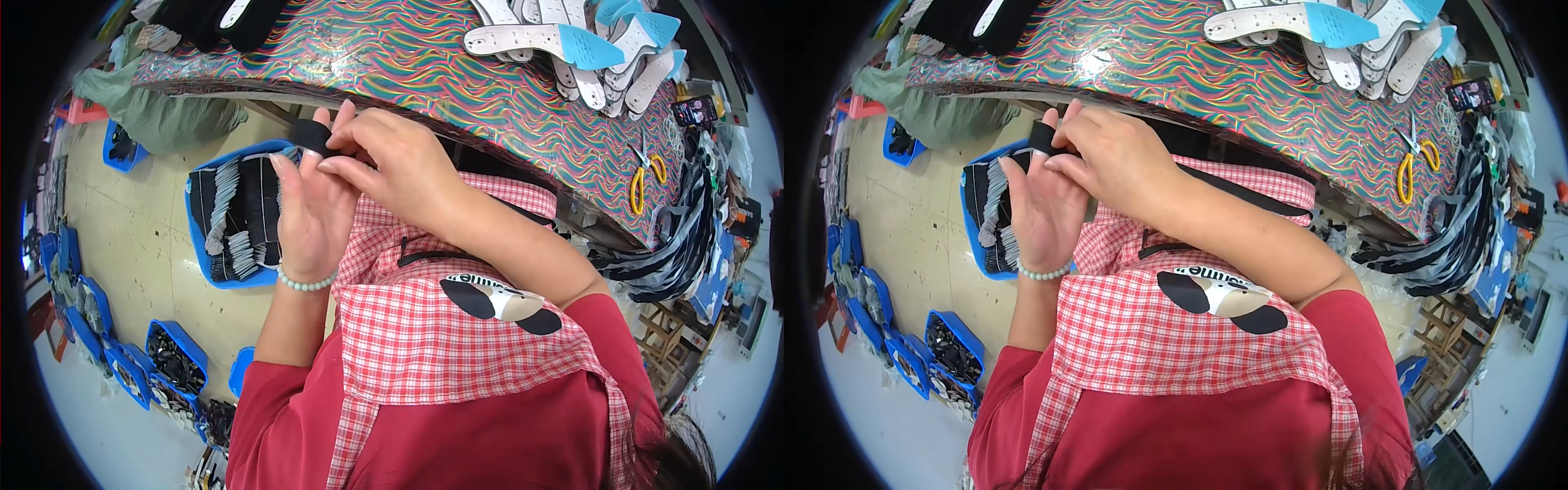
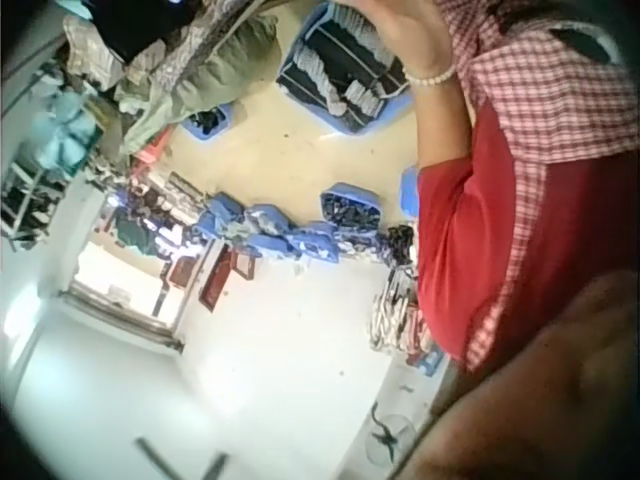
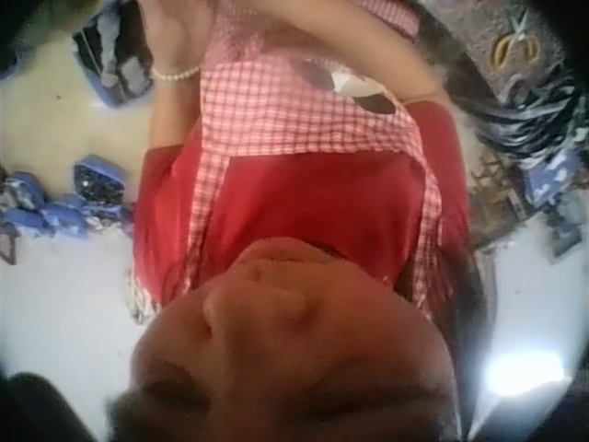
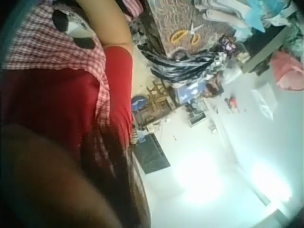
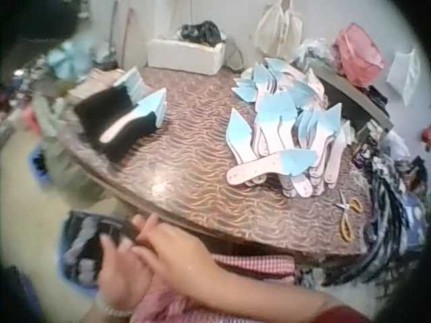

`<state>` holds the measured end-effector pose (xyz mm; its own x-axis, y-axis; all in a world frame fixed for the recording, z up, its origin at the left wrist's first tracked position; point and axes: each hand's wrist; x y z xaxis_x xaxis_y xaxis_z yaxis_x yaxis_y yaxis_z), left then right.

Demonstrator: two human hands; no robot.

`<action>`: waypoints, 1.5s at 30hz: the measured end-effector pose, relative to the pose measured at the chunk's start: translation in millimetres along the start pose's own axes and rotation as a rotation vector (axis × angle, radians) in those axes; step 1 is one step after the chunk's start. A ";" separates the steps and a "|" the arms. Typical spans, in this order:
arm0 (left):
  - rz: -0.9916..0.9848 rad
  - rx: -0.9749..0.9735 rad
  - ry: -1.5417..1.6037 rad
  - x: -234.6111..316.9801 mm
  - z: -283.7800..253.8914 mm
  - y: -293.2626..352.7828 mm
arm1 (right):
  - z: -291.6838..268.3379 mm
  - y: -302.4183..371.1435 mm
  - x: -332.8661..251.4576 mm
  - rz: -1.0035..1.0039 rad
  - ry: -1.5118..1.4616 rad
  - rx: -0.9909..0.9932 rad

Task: The person assembles light blue slipper soles by wrapping black elastic straps around them. They pick up a sole, wrap the strap, and use yellow-handled scissors to trim the excess material. The finished slipper is placed on a pile on the table.

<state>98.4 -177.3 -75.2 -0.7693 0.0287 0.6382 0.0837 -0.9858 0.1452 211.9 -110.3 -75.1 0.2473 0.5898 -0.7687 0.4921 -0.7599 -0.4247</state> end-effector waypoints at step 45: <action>-0.056 0.003 -0.181 -0.3 8.9 -3.5 | -10.1 11.7 1.7 0.133 0.034 0.000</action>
<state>103.9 -172.5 -69.1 -0.6463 0.1132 0.7546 0.0460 -0.9814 0.1866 226.5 -115.4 -76.5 0.3383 0.4924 -0.8020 0.4529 -0.8322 -0.3199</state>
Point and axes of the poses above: each hand's wrist, its own y-axis away from the middle knuckle, its own z-axis out of the palm, x = y × z, and after that the axes turned 2 degrees about x, right-handed
